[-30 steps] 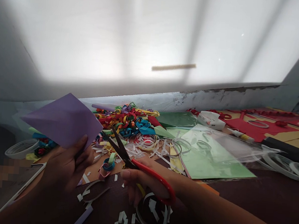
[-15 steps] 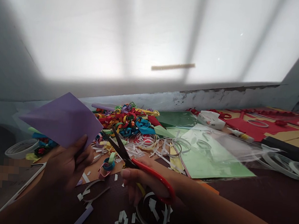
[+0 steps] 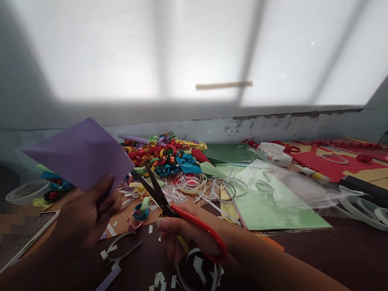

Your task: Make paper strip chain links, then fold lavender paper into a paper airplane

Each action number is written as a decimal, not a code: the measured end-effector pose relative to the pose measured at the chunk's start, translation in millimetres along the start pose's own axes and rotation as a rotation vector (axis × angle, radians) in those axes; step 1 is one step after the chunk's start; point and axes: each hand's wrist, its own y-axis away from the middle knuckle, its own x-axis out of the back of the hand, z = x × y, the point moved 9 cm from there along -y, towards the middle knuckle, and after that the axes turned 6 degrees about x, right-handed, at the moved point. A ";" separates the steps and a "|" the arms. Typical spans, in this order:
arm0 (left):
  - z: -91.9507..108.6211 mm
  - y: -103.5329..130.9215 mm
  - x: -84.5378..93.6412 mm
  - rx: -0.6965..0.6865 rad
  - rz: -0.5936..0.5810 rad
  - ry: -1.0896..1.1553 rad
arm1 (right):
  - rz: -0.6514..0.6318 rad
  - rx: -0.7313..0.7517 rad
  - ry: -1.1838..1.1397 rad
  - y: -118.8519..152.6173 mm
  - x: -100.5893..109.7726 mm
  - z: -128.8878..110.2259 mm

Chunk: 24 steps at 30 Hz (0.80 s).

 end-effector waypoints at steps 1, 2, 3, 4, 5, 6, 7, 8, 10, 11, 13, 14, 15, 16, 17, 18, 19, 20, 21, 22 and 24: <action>-0.8 -0.2 0.3 0.002 0.000 0.000 | 0.008 -0.007 -0.016 0.1 0.2 0.6; -1.4 -0.5 0.7 0.001 0.000 0.002 | 0.016 -0.017 -0.033 0.4 0.4 1.4; -1.6 -1.0 1.4 -0.004 0.002 0.006 | 0.025 -0.026 -0.047 0.8 0.7 2.1; -1.7 -1.6 2.2 -0.010 0.004 0.010 | 0.030 -0.032 -0.055 1.3 0.7 2.5; -1.7 -2.3 2.8 -0.015 0.006 0.012 | 0.031 -0.035 -0.054 1.7 0.8 2.7; -1.6 -2.8 3.2 -0.019 0.007 0.014 | 0.025 -0.032 -0.045 2.0 0.5 2.6; -1.7 -3.1 3.1 -0.018 0.005 0.013 | 0.017 -0.024 -0.035 2.3 0.0 2.3; -1.7 -3.2 2.6 -0.014 0.002 0.010 | 0.011 -0.015 -0.031 2.5 -0.2 2.1; -1.6 -2.5 1.2 -0.003 -0.003 0.004 | 0.020 -0.011 -0.043 2.8 0.7 3.3; -1.4 -1.9 0.6 0.002 -0.002 0.001 | 0.028 -0.010 -0.056 2.9 1.4 4.0; -0.6 -0.8 -0.2 0.009 0.002 -0.001 | 0.032 -0.012 -0.070 2.9 1.7 5.5; 0.0 -0.4 -0.5 0.009 0.004 -0.001 | 0.033 -0.019 -0.072 2.8 1.7 6.5; 0.5 -0.1 -1.0 0.009 0.002 -0.001 | 0.034 -0.027 -0.074 2.8 1.9 7.4; 1.0 0.1 -1.5 0.009 -0.001 -0.001 | 0.037 -0.031 -0.076 2.6 2.2 8.0; 1.4 0.2 -2.2 0.007 -0.005 -0.001 | 0.040 -0.036 -0.075 2.5 2.7 8.6; 1.8 0.4 -2.6 0.005 -0.006 -0.001 | 0.040 -0.036 -0.072 2.3 3.1 8.9; 1.9 0.5 -3.0 0.004 -0.008 -0.002 | 0.039 -0.026 -0.063 2.0 3.5 8.2; 2.0 0.7 -3.2 0.003 -0.007 -0.002 | 0.025 -0.009 -0.047 1.7 2.9 7.0; 2.0 0.8 -3.4 0.001 -0.007 -0.001 | 0.013 0.006 -0.034 1.6 2.3 5.9; 2.2 0.9 -3.4 -0.003 -0.007 0.000 | 0.007 0.012 -0.030 1.6 2.1 5.8; 2.1 0.6 -2.8 -0.010 -0.005 0.000 | 0.005 0.009 -0.047 2.0 2.2 6.7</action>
